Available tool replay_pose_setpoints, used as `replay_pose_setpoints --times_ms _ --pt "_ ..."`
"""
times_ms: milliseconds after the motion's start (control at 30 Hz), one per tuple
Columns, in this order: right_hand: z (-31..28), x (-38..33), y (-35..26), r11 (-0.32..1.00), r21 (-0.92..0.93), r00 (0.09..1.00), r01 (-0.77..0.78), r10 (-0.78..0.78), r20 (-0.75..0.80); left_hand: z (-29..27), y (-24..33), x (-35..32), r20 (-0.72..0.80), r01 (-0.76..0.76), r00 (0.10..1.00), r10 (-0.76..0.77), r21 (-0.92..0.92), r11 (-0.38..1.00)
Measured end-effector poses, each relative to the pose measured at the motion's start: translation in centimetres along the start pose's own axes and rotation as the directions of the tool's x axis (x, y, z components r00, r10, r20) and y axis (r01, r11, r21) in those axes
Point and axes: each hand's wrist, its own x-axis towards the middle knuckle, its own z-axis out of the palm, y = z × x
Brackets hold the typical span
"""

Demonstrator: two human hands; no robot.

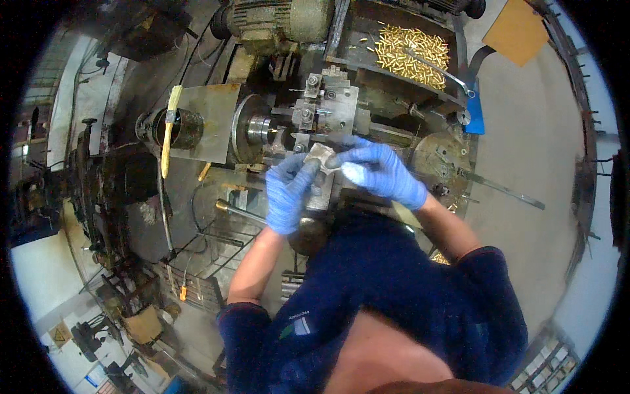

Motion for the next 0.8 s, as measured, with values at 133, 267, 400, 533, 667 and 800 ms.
replay_pose_setpoints --times_ms 133,267,400,533,667,800 --pt "1.8 -0.5 -0.8 0.99 0.084 0.992 -0.114 0.119 -0.051 -0.1 -2.3 0.2 -0.021 -0.016 1.0 0.014 -0.081 0.997" --pt "1.9 -1.4 -1.0 0.971 0.108 0.973 -0.211 0.219 -0.071 0.0 -2.7 -0.1 0.059 0.069 0.996 -0.065 -0.069 0.995" --pt "0.1 -2.2 -0.5 0.931 0.156 0.934 -0.33 0.346 -0.09 -2.1 -3.4 0.3 0.145 0.139 0.979 -0.144 0.042 0.989" --pt "-2.1 -2.8 -0.8 0.965 -0.004 0.946 -0.262 0.256 -0.197 -5.6 -3.8 2.0 -0.03 0.0 1.0 0.009 0.271 0.962" --pt "-4.4 -3.1 0.2 0.915 0.102 0.861 -0.39 0.401 -0.312 -7.4 -2.9 4.2 0.018 -0.139 0.987 0.159 0.588 0.797" --pt "-6.1 -2.1 0.7 0.917 0.074 0.869 -0.393 0.396 -0.298 -7.6 -2.0 5.4 0.166 -0.329 0.925 0.341 0.799 0.504"
